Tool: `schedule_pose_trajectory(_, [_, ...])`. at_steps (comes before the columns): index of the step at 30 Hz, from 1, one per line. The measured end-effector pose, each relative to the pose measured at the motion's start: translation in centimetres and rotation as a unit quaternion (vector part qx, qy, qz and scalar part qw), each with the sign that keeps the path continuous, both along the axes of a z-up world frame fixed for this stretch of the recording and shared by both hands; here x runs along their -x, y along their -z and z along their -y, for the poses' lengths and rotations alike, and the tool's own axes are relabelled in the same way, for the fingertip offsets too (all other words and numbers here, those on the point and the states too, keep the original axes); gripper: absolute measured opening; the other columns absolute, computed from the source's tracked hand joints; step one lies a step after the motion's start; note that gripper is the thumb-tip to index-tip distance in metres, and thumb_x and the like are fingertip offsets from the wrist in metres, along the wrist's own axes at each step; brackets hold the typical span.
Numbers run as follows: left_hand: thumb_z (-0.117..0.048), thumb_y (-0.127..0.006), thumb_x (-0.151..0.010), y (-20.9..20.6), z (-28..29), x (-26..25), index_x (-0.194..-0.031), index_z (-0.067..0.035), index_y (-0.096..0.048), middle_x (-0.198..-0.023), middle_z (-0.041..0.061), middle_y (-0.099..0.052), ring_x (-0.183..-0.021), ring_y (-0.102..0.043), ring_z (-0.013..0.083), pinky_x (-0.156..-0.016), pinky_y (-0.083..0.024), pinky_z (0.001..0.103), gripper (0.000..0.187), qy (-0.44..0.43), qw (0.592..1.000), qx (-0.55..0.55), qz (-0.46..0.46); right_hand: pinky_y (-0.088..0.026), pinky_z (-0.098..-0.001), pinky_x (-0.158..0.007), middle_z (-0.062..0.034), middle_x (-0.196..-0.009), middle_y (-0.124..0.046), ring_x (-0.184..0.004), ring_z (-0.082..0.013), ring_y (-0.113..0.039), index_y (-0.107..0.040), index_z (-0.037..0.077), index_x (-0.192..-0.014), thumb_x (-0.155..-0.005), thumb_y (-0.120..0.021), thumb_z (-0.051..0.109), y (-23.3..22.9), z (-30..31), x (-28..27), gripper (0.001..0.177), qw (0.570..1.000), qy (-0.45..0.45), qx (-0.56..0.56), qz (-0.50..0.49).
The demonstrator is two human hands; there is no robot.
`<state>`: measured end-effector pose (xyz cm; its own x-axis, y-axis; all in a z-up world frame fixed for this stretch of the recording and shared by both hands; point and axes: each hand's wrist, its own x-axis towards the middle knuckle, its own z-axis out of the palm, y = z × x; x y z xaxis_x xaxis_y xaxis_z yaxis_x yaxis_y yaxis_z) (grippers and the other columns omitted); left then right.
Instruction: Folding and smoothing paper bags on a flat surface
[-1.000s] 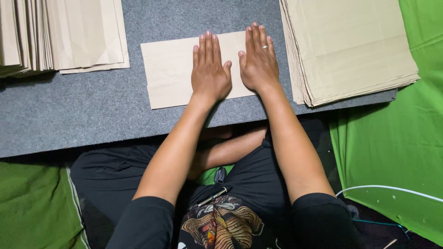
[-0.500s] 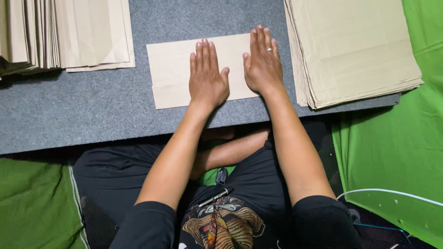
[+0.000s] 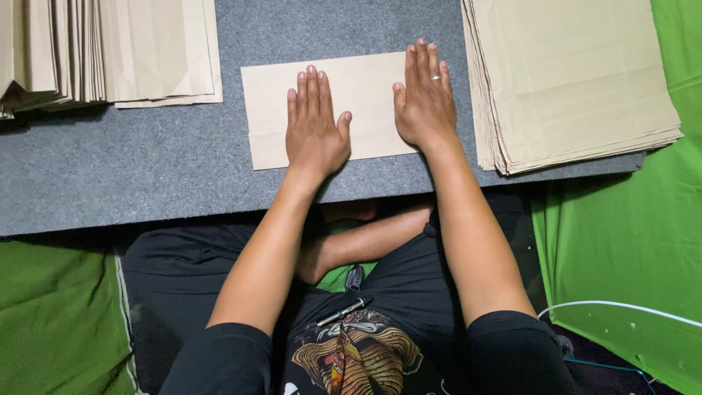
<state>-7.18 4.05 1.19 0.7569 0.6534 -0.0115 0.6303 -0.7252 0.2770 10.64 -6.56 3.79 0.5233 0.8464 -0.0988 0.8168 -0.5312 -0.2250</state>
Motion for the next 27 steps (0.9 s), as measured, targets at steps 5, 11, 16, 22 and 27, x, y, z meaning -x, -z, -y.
schedule_pose_trajectory(5, [-0.046, -0.027, -0.11, -2.2, -1.7, -0.7, -0.164, 0.001, 0.0, -0.173, 0.019, 0.004, -0.159, 0.008, 0.0305, -0.13, 0.005, 0.045, 0.076, -0.013, 0.997, 0.043, -0.06, -0.001, -0.0467, -0.13, -0.0152, -0.173, -0.004, -0.159, -0.0291, 0.002, -0.008, 0.001, -0.164, -0.113, -0.028, 0.029, 0.0, 0.0, 0.1, 0.062, 1.0, 0.003, -0.002, -0.004])
schedule_pose_trajectory(11, [-0.045, -0.03, -0.11, -1.6, -1.7, 0.8, -0.163, 0.003, -0.003, -0.172, 0.02, 0.001, -0.159, 0.005, 0.0317, -0.13, 0.003, 0.046, 0.077, -0.015, 0.999, 0.033, -0.039, -0.001, -0.0468, -0.13, -0.016, -0.173, -0.004, -0.159, -0.0294, 0.002, -0.007, 0.0, -0.164, -0.112, -0.027, 0.029, -0.2, -0.2, 0.0, 0.062, 1.0, 0.003, 0.004, -0.001])
schedule_pose_trajectory(16, [-0.047, -0.031, -0.109, -2.0, -2.6, 1.5, -0.163, 0.002, -0.004, -0.173, 0.02, -0.002, -0.16, 0.003, 0.0318, -0.13, 0.003, 0.046, 0.078, -0.019, 0.999, 0.033, -0.031, -0.001, -0.0469, -0.13, -0.016, -0.173, -0.003, -0.159, -0.0296, 0.002, -0.007, 0.0, -0.164, -0.112, -0.027, 0.029, 0.0, 0.1, 0.1, 0.062, 1.0, 0.003, 0.005, -0.004])
schedule_pose_trajectory(22, [-0.043, -0.019, -0.111, -4.4, -2.9, 2.4, -0.162, 0.0, 0.008, -0.171, 0.018, 0.013, -0.158, 0.015, 0.0287, -0.13, 0.008, 0.042, 0.072, -0.02, 0.991, 0.08, -0.109, 0.001, -0.0457, -0.13, -0.0147, -0.173, -0.001, -0.159, -0.0282, 0.004, -0.005, 0.001, -0.164, -0.113, -0.025, 0.029, -0.7, 0.0, 0.2, 0.062, 1.0, 0.005, 0.004, -0.01])
schedule_pose_trajectory(27, [-0.043, -0.026, -0.109, -3.3, -3.0, 3.8, -0.163, 0.002, 0.002, -0.173, 0.02, 0.005, -0.159, 0.009, 0.0304, -0.129, 0.006, 0.043, 0.075, -0.013, 0.996, 0.056, -0.073, -0.001, -0.0477, -0.13, -0.0153, -0.173, -0.002, -0.159, -0.0297, 0.003, -0.007, 0.001, -0.164, -0.114, -0.027, 0.028, -0.5, 0.1, 0.2, 0.061, 1.0, 0.0, -0.005, -0.01])
